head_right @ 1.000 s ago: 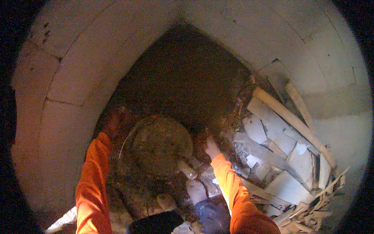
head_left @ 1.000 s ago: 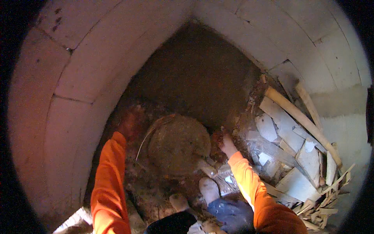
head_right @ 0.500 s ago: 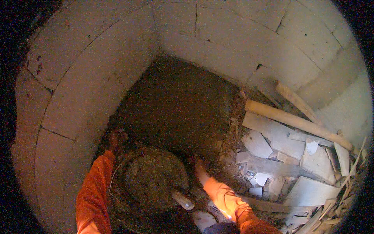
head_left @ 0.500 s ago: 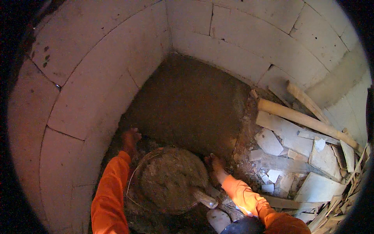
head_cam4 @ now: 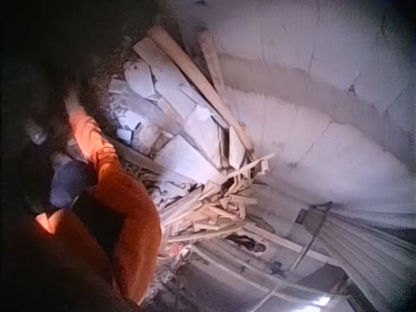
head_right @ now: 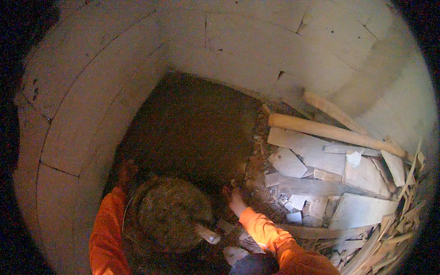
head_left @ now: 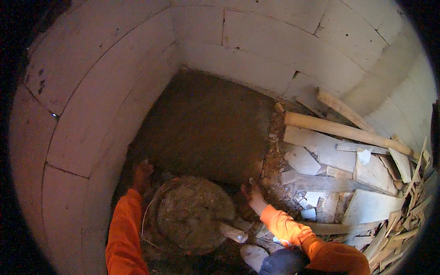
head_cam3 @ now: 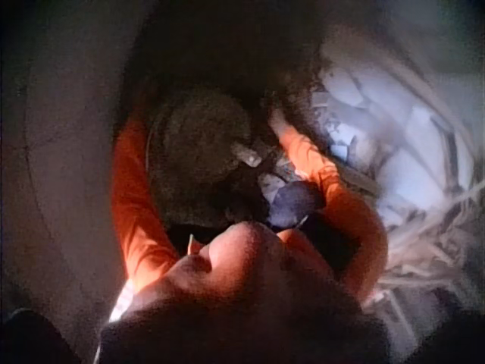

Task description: The person applies plaster to a section of a wall and floor using a trowel, then places a wooden board onto the wet plaster and presses it down.

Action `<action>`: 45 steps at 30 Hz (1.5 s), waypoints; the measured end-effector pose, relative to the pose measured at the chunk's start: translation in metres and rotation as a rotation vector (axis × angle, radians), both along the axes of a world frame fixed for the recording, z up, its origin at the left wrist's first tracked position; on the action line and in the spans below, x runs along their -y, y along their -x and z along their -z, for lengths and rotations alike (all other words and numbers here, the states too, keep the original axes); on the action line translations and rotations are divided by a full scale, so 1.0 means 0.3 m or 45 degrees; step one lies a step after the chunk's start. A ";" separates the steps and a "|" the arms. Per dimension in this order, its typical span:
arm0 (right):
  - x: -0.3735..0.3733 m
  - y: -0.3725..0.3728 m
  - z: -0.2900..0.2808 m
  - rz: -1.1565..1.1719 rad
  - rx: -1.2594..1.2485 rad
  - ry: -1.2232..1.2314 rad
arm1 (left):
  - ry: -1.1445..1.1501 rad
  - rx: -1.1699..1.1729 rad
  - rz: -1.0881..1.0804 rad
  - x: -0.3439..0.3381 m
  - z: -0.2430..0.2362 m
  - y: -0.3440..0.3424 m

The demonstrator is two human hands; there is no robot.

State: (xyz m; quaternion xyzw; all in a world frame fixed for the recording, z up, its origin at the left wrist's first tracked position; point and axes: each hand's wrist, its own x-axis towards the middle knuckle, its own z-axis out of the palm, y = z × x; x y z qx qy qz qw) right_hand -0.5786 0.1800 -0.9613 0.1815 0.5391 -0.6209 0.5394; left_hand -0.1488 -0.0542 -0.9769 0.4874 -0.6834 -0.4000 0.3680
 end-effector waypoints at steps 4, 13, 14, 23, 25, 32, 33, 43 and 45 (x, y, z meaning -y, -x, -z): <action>-0.046 0.034 -0.179 0.026 -0.288 -0.021 | -0.224 0.016 -0.140 -0.049 -0.068 0.136; -0.050 0.143 0.008 -0.332 0.120 0.040 | 0.056 -0.015 -0.220 -0.097 -0.090 0.208; -0.053 0.120 0.011 -0.286 0.095 0.071 | 0.008 0.047 -0.242 -0.098 -0.117 0.200; -0.060 0.116 -0.031 -0.245 -0.118 0.118 | -0.429 -0.635 -0.273 -0.065 -0.135 0.183; -0.056 0.117 -0.021 -0.228 -0.117 0.092 | -0.478 -0.584 -0.306 -0.104 -0.220 0.261; -0.042 0.081 -0.013 -0.278 -0.242 0.079 | -0.584 -0.666 -0.410 -0.078 -0.167 0.212; -0.040 0.079 0.009 -0.281 -0.269 0.120 | -0.370 -0.390 -0.352 -0.075 -0.153 0.193; -0.028 0.103 0.057 -0.345 -0.122 0.044 | -0.714 -0.341 -0.210 -0.133 -0.360 0.203; -0.029 0.157 0.151 -0.329 -0.045 0.059 | -0.804 -0.356 -0.139 -0.139 -0.348 0.180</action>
